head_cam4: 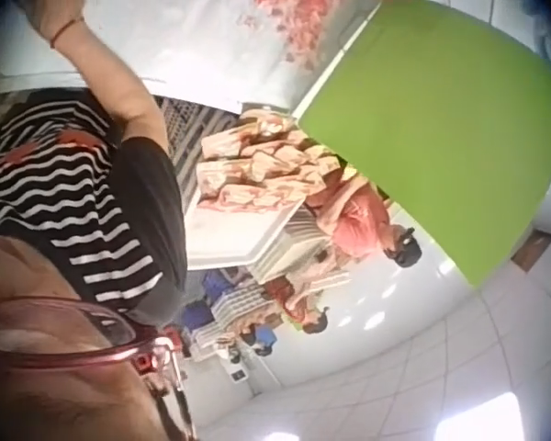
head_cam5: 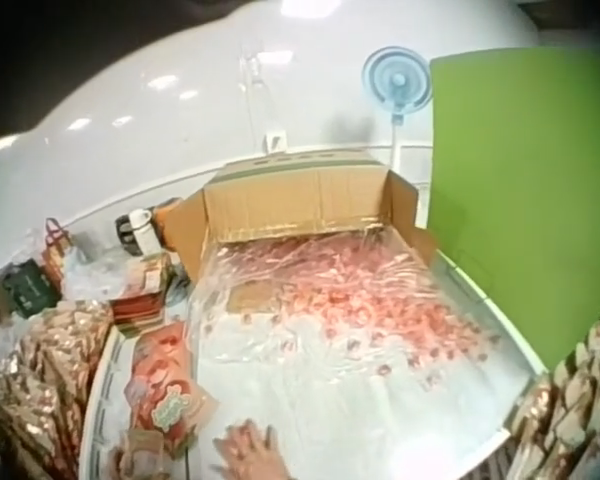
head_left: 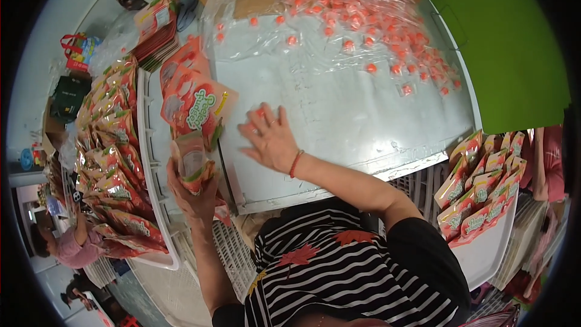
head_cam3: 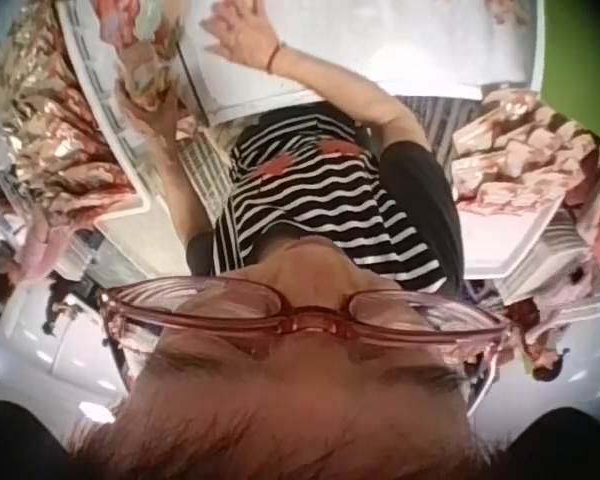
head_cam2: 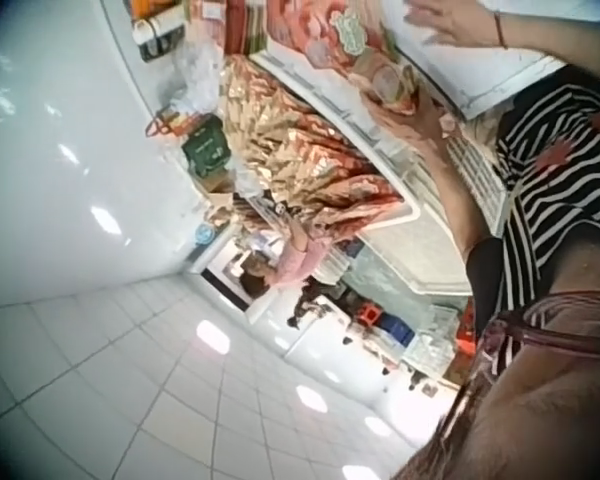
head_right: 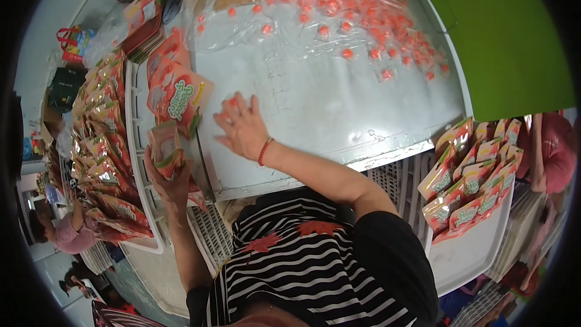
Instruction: Packing individual candies into pre-labeled plastic pouches at a packing station.
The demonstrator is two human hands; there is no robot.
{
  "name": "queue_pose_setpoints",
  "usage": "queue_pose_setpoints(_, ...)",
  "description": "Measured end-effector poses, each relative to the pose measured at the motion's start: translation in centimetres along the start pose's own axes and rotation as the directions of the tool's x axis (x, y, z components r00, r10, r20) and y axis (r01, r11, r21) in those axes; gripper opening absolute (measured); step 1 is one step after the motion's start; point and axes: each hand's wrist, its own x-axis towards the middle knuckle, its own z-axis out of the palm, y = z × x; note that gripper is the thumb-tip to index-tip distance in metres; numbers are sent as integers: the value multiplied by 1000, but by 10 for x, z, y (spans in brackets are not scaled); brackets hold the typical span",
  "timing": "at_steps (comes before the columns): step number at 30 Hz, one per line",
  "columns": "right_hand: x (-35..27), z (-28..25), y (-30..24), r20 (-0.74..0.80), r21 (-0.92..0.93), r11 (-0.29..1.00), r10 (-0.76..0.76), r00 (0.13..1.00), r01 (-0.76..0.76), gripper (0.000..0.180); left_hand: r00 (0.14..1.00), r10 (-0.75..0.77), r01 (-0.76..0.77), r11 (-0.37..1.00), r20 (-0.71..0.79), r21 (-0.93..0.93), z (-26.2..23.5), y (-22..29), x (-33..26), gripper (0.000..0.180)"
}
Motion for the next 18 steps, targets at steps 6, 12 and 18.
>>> queue_pose_setpoints(6, 27, -42, 87, -248, 4, 1000, -1, 969, 2, 43, 999, 18, -18, 1000, -26, 6, -6, -6, -1, 95)
queue_pose_setpoints(12, 26, -113, 254, -428, -316, 847, 275, 861, -427, 46, 1000, -19, 19, 1000, 22, -8, -3, -11, -5, 92)
queue_pose_setpoints(18, 19, -91, 238, -187, -381, 867, 269, 945, -322, 43, 1000, 0, 0, 1000, 13, -15, 4, -3, 5, 95)
